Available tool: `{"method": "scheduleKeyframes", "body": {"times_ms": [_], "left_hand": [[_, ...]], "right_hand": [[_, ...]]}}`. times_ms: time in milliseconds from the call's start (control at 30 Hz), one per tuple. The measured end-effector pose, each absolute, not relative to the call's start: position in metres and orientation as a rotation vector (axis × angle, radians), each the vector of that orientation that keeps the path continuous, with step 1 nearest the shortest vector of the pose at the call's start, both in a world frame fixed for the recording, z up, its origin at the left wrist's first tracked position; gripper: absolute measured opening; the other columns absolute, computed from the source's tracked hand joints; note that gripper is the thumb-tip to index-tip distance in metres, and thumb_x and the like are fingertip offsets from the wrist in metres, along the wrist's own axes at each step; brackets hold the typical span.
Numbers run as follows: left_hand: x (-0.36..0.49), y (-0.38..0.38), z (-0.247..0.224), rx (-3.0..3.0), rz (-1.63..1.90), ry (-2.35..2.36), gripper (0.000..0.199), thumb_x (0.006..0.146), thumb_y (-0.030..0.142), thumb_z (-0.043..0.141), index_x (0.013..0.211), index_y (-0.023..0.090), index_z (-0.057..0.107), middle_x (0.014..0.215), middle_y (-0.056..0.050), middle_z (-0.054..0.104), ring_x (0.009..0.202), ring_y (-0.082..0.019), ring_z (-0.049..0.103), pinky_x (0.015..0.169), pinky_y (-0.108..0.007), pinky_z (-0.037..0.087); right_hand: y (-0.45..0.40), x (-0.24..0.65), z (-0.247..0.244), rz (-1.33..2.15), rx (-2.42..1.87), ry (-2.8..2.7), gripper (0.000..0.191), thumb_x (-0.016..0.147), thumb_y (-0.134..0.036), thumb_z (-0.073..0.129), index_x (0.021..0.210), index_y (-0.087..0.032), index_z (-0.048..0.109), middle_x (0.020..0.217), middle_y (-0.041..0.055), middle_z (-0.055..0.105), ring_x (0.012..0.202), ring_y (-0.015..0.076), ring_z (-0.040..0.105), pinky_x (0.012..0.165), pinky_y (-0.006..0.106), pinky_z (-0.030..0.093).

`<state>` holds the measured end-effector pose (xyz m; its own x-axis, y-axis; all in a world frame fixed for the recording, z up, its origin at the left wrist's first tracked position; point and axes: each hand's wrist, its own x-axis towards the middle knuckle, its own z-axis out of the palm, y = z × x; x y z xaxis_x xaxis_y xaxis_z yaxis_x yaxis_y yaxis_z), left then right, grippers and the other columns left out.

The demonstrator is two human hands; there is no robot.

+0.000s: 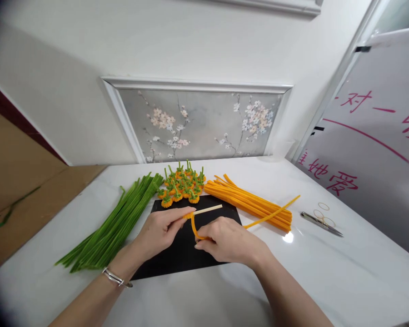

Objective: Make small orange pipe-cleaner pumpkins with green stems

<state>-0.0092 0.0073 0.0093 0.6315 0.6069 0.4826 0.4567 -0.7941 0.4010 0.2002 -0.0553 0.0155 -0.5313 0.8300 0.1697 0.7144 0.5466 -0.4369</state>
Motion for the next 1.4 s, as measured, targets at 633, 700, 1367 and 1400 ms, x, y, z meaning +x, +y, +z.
{"method": "scheduleKeyframes", "body": {"times_ms": [633, 700, 1367, 1400], "left_hand": [[-0.004, 0.000, 0.009, 2.619, 0.597, 0.744, 0.033, 0.086, 0.011, 0.052, 0.110, 0.025, 0.069, 0.088, 0.000, 0.076, 0.075, -0.015, 0.069, 0.066, -0.022, 0.048], [-0.002, -0.003, 0.011, 2.563, 0.605, 0.712, 0.034, 0.085, 0.010, 0.052, 0.110, 0.025, 0.069, 0.088, 0.000, 0.075, 0.074, -0.014, 0.068, 0.065, -0.021, 0.047], [-0.007, 0.002, 0.010, 2.651, 0.776, 0.918, 0.037, 0.089, 0.013, 0.049, 0.119, 0.030, 0.064, 0.094, 0.000, 0.074, 0.080, -0.015, 0.068, 0.070, -0.023, 0.050], [-0.007, 0.002, 0.009, 2.668, 0.767, 0.923, 0.037, 0.090, 0.013, 0.049, 0.119, 0.029, 0.064, 0.090, 0.000, 0.074, 0.078, -0.015, 0.068, 0.068, -0.023, 0.049]], "right_hand": [[-0.038, 0.225, 0.014, 0.384, -1.253, -1.968, 0.016, 0.089, -0.032, 0.059, 0.088, -0.023, 0.073, 0.085, 0.0015, 0.070, 0.076, 0.0148, 0.064, 0.072, 0.024, 0.048], [-0.033, 0.231, 0.012, 0.537, -1.254, -1.998, 0.020, 0.090, -0.035, 0.058, 0.088, -0.022, 0.073, 0.083, 0.0012, 0.070, 0.076, 0.0150, 0.064, 0.070, 0.024, 0.047], [-0.063, 0.202, 0.024, 0.294, -1.364, -2.451, 0.028, 0.090, -0.024, 0.054, 0.063, -0.019, 0.056, 0.057, -0.0026, 0.057, 0.051, 0.0109, 0.047, 0.050, 0.025, 0.027], [-0.064, 0.202, 0.026, 0.255, -1.362, -2.449, 0.027, 0.091, -0.024, 0.053, 0.065, -0.019, 0.057, 0.058, -0.0022, 0.057, 0.052, 0.0114, 0.049, 0.050, 0.025, 0.027]]}}
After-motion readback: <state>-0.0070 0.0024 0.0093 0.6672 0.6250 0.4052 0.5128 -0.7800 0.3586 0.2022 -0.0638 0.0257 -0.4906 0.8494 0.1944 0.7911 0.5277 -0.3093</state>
